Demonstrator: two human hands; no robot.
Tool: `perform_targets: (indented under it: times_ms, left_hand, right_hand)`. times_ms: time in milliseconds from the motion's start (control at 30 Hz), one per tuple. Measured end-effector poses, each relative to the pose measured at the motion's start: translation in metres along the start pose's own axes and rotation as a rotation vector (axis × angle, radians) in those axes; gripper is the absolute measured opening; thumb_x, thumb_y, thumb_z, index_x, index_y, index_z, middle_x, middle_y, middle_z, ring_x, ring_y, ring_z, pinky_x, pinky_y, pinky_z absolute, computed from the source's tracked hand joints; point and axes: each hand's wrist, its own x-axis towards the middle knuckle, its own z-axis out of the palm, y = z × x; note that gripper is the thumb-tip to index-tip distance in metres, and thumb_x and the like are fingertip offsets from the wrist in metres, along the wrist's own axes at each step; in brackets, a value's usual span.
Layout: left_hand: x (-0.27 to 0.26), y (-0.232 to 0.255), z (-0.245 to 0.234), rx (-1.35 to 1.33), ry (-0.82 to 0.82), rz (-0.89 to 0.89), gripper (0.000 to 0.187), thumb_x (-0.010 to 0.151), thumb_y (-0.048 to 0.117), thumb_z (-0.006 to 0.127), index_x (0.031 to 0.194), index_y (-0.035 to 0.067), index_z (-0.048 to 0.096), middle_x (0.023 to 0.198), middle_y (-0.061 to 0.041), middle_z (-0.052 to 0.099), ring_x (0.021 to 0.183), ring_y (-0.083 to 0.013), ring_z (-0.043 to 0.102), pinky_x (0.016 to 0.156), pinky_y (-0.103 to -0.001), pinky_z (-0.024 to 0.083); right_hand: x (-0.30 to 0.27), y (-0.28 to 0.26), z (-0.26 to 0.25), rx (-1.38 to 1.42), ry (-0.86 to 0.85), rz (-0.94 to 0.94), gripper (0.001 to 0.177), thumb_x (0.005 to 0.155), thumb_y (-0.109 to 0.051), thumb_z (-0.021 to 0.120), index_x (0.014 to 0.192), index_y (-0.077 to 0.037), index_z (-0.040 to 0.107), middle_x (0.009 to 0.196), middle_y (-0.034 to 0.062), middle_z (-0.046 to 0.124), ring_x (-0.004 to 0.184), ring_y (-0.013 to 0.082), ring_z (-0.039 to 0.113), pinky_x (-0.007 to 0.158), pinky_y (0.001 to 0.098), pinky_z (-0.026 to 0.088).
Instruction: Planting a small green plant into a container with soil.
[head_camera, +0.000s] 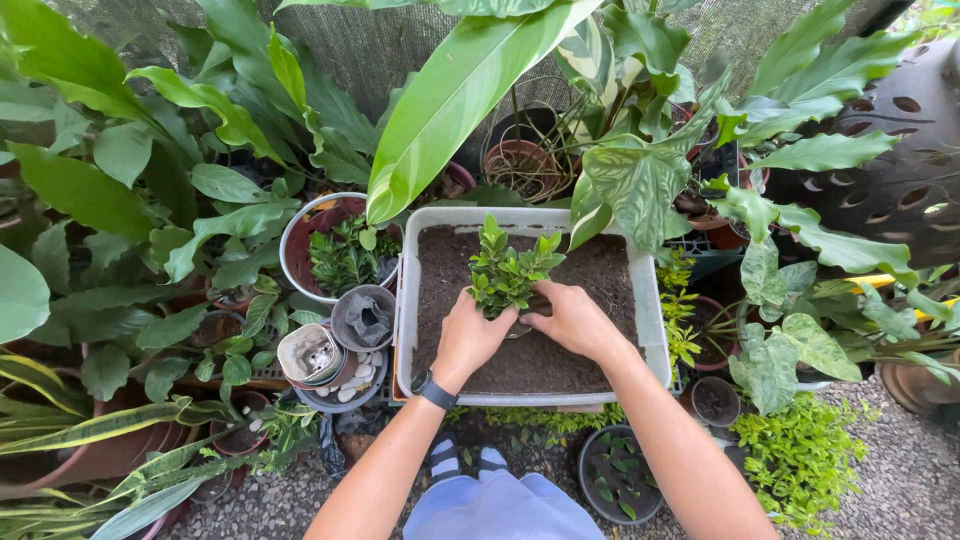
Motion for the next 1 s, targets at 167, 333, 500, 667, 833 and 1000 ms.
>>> perform_targets:
  times_ms: [167,333,500,667,833,1000]
  left_hand:
    - [0.001,0.007,-0.009,-0.016,-0.038,-0.024,0.043,0.085,0.041,0.07,0.12,0.015,0.071,0.124,-0.014,0.066,0.11,-0.0394,0.065,0.09,-0.048,0.054]
    - [0.005,0.0,-0.011,0.0,-0.084,0.005,0.042,0.086,0.04,0.069,0.12,0.016,0.072,0.124,-0.015,0.067,0.112,-0.0393,0.065,0.091,-0.048,0.054]
    - [0.017,-0.013,-0.032,-0.042,-0.305,0.221,0.051,0.073,0.029,0.085,0.117,0.009,0.07,0.124,-0.02,0.063,0.116,-0.0414,0.06,0.098,-0.045,0.05]
    - [0.03,-0.034,-0.041,-0.067,-0.422,0.259,0.062,0.072,0.022,0.083,0.127,0.005,0.059,0.125,-0.019,0.065,0.119,-0.0392,0.062,0.1,-0.043,0.05]
    - [0.026,-0.028,-0.04,0.112,-0.346,0.237,0.051,0.076,0.018,0.081,0.122,0.003,0.065,0.125,-0.019,0.065,0.119,-0.0409,0.062,0.1,-0.045,0.051]
    - [0.025,-0.021,-0.041,0.178,-0.339,0.251,0.048,0.074,0.016,0.081,0.12,0.006,0.069,0.13,-0.016,0.062,0.116,-0.0394,0.061,0.098,-0.045,0.051]
  right_hand:
    - [0.001,0.003,0.001,0.137,-0.015,0.006,0.045,0.079,-0.011,0.077,0.12,0.0,0.066,0.105,0.0179,0.078,0.099,0.0285,0.079,0.086,0.0377,0.06]
    - [0.0,-0.002,0.002,0.08,0.003,-0.039,0.047,0.076,-0.012,0.081,0.12,-0.001,0.067,0.108,0.0188,0.075,0.1,0.0309,0.076,0.086,0.0387,0.059]
    - [0.003,-0.001,0.003,-0.054,-0.055,-0.113,0.041,0.077,-0.021,0.083,0.113,-0.004,0.071,0.11,0.0211,0.073,0.106,0.0403,0.069,0.087,0.0445,0.056]
    - [0.004,-0.01,0.001,-0.114,-0.083,-0.074,0.045,0.072,-0.026,0.085,0.111,-0.007,0.072,0.106,0.0203,0.074,0.103,0.0409,0.068,0.086,0.0461,0.055]
    - [0.008,-0.008,0.006,-0.183,-0.031,-0.1,0.046,0.071,-0.028,0.085,0.11,-0.007,0.073,0.105,0.0214,0.072,0.101,0.0428,0.067,0.084,0.0486,0.054]
    - [0.01,0.0,0.01,-0.33,-0.05,-0.136,0.046,0.075,-0.032,0.084,0.112,-0.008,0.072,0.108,0.02,0.071,0.103,0.0419,0.066,0.087,0.05,0.054]
